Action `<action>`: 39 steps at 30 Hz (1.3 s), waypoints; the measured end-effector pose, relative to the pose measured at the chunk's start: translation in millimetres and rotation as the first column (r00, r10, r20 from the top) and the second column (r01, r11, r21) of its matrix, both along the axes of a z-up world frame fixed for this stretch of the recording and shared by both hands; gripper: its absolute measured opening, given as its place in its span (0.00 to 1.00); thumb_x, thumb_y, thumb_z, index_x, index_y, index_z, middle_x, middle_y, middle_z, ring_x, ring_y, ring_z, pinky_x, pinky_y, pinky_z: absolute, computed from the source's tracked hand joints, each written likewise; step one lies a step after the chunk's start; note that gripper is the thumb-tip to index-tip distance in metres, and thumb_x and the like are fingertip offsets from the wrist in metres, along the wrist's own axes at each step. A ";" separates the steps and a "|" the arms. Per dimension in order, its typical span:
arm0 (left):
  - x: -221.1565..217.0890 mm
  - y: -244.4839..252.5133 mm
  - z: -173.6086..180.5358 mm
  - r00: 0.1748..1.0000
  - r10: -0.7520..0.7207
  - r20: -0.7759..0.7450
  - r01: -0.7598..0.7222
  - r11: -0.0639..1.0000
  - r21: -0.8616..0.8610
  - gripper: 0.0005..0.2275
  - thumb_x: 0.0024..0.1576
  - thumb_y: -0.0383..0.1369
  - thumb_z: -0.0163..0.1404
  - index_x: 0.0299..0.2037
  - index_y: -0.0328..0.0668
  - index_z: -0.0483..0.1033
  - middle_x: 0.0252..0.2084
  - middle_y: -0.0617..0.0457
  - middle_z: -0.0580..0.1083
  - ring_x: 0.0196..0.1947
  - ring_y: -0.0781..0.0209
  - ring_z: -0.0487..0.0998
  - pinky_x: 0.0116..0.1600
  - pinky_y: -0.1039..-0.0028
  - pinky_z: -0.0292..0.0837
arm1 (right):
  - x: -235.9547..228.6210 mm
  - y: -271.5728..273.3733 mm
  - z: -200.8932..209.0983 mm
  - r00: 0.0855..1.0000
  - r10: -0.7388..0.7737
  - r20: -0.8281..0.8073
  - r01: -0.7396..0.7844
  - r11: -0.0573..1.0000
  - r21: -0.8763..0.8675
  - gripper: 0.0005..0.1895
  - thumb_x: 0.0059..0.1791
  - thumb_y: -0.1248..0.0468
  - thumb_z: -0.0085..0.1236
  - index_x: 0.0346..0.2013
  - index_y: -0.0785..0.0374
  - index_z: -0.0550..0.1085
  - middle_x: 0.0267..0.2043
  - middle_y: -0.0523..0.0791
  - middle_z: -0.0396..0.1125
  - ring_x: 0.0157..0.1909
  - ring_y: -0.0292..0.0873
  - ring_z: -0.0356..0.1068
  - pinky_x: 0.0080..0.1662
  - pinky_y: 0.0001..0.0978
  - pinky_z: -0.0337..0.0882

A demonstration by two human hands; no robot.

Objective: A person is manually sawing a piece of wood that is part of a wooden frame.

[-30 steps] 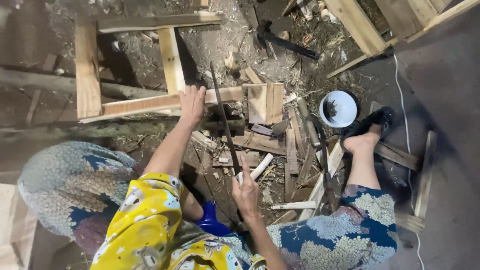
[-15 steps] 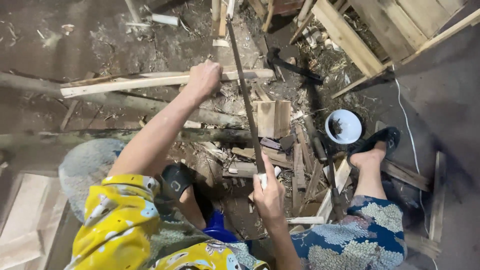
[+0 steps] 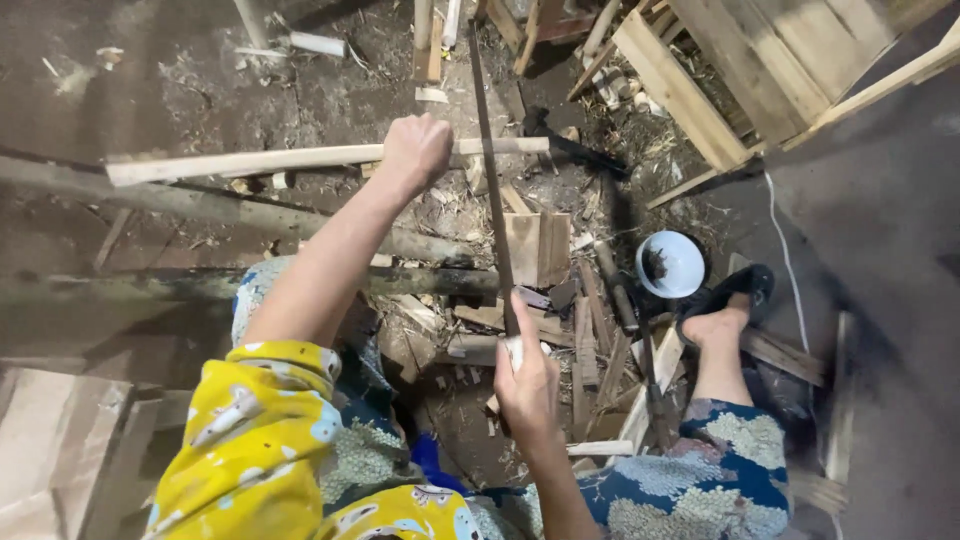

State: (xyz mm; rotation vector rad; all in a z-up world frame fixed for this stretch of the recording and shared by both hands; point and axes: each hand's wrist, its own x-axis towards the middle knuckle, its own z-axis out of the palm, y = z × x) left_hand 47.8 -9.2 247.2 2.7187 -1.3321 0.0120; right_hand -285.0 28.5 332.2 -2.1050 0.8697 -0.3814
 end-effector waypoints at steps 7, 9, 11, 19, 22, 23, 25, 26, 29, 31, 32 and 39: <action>5.9 -4.4 -7.9 1.000 -0.012 0.002 0.012 1.000 -0.010 0.06 0.47 0.28 0.48 0.23 0.46 0.80 0.23 0.47 0.77 0.30 0.47 0.81 0.35 0.62 0.76 | 46.3 -6.6 27.4 0.999 -0.028 -0.044 0.029 0.999 0.030 0.33 0.46 0.70 0.50 0.63 0.40 0.58 0.40 0.67 0.67 0.41 0.62 0.72 0.36 0.45 0.70; 0.9 -4.1 -24.9 1.000 -0.013 -0.016 0.013 1.000 -0.005 0.06 0.47 0.29 0.48 0.24 0.46 0.80 0.23 0.47 0.77 0.30 0.48 0.81 0.35 0.62 0.76 | 41.0 1.2 21.2 0.997 -0.046 -0.057 0.047 0.998 0.029 0.33 0.46 0.70 0.50 0.63 0.40 0.58 0.40 0.66 0.68 0.42 0.61 0.72 0.37 0.43 0.72; -1.4 0.1 -17.2 1.000 -0.006 -0.024 0.005 1.000 -0.020 0.06 0.48 0.29 0.49 0.25 0.46 0.80 0.23 0.47 0.77 0.30 0.49 0.81 0.35 0.62 0.76 | 43.4 4.1 25.2 0.997 -0.055 -0.059 0.056 0.998 0.008 0.32 0.47 0.70 0.49 0.63 0.39 0.59 0.39 0.65 0.68 0.42 0.59 0.72 0.37 0.41 0.73; 0.7 -11.1 -37.9 0.995 0.019 -0.094 -0.022 0.999 -0.036 0.06 0.48 0.30 0.49 0.25 0.46 0.80 0.24 0.47 0.77 0.32 0.47 0.80 0.36 0.59 0.75 | 45.0 -8.7 -2.3 0.994 -0.104 -0.015 0.105 0.994 0.021 0.31 0.46 0.70 0.49 0.62 0.42 0.60 0.37 0.64 0.69 0.37 0.58 0.73 0.34 0.43 0.71; -5.9 7.5 1.4 0.994 -0.084 -0.074 0.073 0.987 -0.145 0.04 0.46 0.30 0.52 0.21 0.45 0.79 0.22 0.44 0.76 0.29 0.44 0.80 0.33 0.59 0.75 | 47.1 -3.2 3.6 0.993 -0.104 0.055 0.104 0.995 0.000 0.32 0.45 0.71 0.50 0.62 0.44 0.60 0.37 0.64 0.68 0.36 0.59 0.72 0.31 0.45 0.69; -3.8 9.0 5.6 0.994 -0.081 -0.067 0.071 0.987 -0.146 0.04 0.46 0.30 0.52 0.21 0.45 0.79 0.22 0.44 0.76 0.29 0.44 0.80 0.33 0.59 0.75 | 49.6 -2.2 3.0 0.993 -0.100 0.062 0.101 0.995 0.000 0.32 0.45 0.71 0.50 0.62 0.44 0.60 0.37 0.64 0.68 0.36 0.59 0.72 0.31 0.45 0.69; -1.7 10.3 13.6 0.992 -0.118 -0.047 0.111 0.985 -0.136 0.05 0.46 0.34 0.52 0.28 0.47 0.80 0.24 0.44 0.76 0.32 0.43 0.80 0.36 0.57 0.75 | 53.2 -1.4 2.8 0.986 -0.110 0.126 0.115 0.993 -0.027 0.31 0.45 0.71 0.50 0.61 0.47 0.61 0.39 0.65 0.68 0.35 0.59 0.72 0.29 0.46 0.68; -0.2 10.1 15.9 0.993 -0.115 -0.040 0.109 0.984 -0.141 0.05 0.46 0.34 0.52 0.28 0.47 0.80 0.24 0.44 0.76 0.32 0.43 0.80 0.36 0.57 0.75 | 55.8 -4.5 -4.1 0.985 -0.106 0.133 0.112 0.993 -0.032 0.31 0.45 0.71 0.50 0.61 0.47 0.61 0.39 0.65 0.68 0.35 0.59 0.72 0.29 0.46 0.68; 8.2 5.6 15.0 0.993 -0.121 -0.018 0.118 0.984 -0.131 0.05 0.44 0.34 0.53 0.30 0.49 0.78 0.25 0.45 0.76 0.32 0.46 0.80 0.38 0.58 0.75 | 62.9 -13.4 -19.8 0.966 -0.134 0.223 0.155 0.985 -0.078 0.30 0.45 0.72 0.51 0.61 0.47 0.62 0.43 0.62 0.68 0.36 0.57 0.73 0.32 0.45 0.69; 16.1 -1.7 4.2 0.997 -0.070 -0.045 0.064 0.990 -0.128 0.05 0.45 0.33 0.50 0.28 0.49 0.79 0.24 0.47 0.77 0.33 0.46 0.80 0.38 0.60 0.75 | 63.2 -17.3 -22.3 0.949 -0.144 0.282 0.172 0.982 -0.078 0.30 0.45 0.72 0.51 0.61 0.49 0.63 0.40 0.61 0.69 0.31 0.54 0.72 0.28 0.41 0.69; 20.5 -3.5 6.2 0.997 -0.068 -0.046 0.061 0.990 -0.128 0.05 0.45 0.33 0.50 0.28 0.49 0.79 0.24 0.47 0.77 0.33 0.46 0.80 0.38 0.60 0.75 | 60.5 -16.8 -23.0 0.949 -0.141 0.281 0.170 0.982 -0.079 0.30 0.45 0.72 0.51 0.61 0.49 0.63 0.40 0.61 0.69 0.31 0.54 0.72 0.28 0.41 0.69; 16.2 -4.4 22.3 0.982 -0.128 -0.139 0.121 0.991 -0.054 0.12 0.48 0.45 0.50 0.40 0.59 0.78 0.34 0.46 0.78 0.40 0.47 0.79 0.46 0.61 0.73 | 34.9 -13.2 -37.5 0.951 -0.254 0.176 0.262 0.965 -0.026 0.31 0.44 0.67 0.54 0.60 0.45 0.64 0.35 0.61 0.69 0.28 0.55 0.71 0.24 0.41 0.66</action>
